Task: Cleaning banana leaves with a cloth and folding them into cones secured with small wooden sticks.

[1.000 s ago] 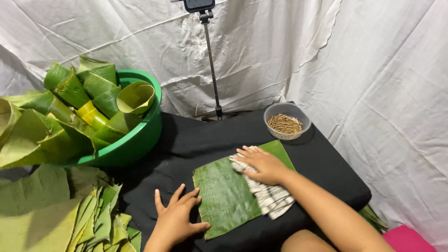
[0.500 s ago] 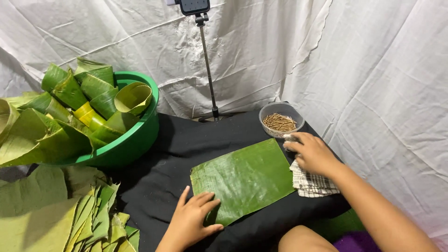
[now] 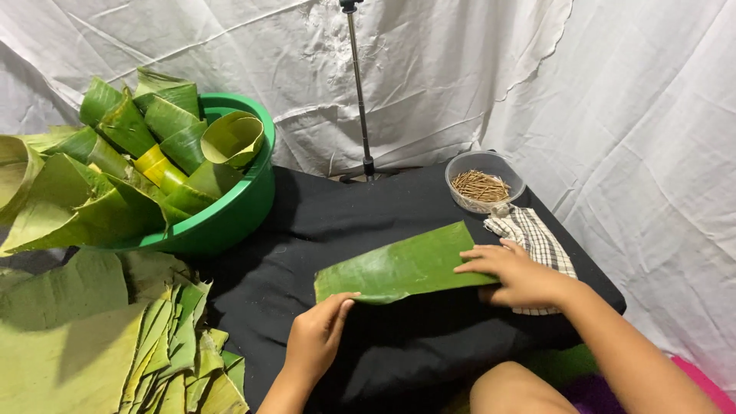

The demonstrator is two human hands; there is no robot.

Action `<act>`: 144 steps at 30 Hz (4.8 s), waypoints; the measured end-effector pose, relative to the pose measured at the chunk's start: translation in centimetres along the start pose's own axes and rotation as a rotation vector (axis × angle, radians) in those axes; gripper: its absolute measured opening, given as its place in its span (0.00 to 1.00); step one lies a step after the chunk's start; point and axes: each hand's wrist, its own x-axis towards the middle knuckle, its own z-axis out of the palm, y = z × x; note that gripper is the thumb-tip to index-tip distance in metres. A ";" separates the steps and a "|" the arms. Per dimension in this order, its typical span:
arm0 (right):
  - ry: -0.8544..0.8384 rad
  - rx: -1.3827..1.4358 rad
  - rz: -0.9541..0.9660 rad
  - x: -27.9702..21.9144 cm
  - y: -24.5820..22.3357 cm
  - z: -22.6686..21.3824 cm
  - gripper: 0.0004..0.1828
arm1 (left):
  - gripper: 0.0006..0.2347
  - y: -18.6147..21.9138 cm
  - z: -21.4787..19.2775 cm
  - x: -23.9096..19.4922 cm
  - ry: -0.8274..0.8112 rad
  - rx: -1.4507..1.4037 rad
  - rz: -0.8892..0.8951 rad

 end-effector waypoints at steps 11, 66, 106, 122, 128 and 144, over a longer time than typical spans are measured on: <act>0.688 0.748 0.233 3.0 -5.9 -9.8 0.14 | 0.27 -0.2 -1.6 0.4 0.105 -1.218 -0.600; 0.018 1.351 -0.366 2.8 -12.3 2.2 0.22 | 0.36 4.5 -1.3 -0.2 -0.551 -0.441 -0.413; -0.107 1.102 -0.029 3.5 -11.1 0.3 0.29 | 0.18 3.7 -2.4 -0.4 -0.802 -0.840 -0.811; 0.219 1.094 -0.217 0.8 -8.1 -1.5 0.16 | 0.26 -3.1 5.5 -2.6 -0.632 -1.135 -0.796; 0.711 1.088 0.111 1.2 0.7 -6.7 0.07 | 0.24 3.8 6.2 5.4 -0.199 -1.024 -0.813; 0.092 0.014 0.318 13.3 12.4 -7.7 0.07 | 0.24 4.3 22.2 16.4 0.029 -1.136 -0.607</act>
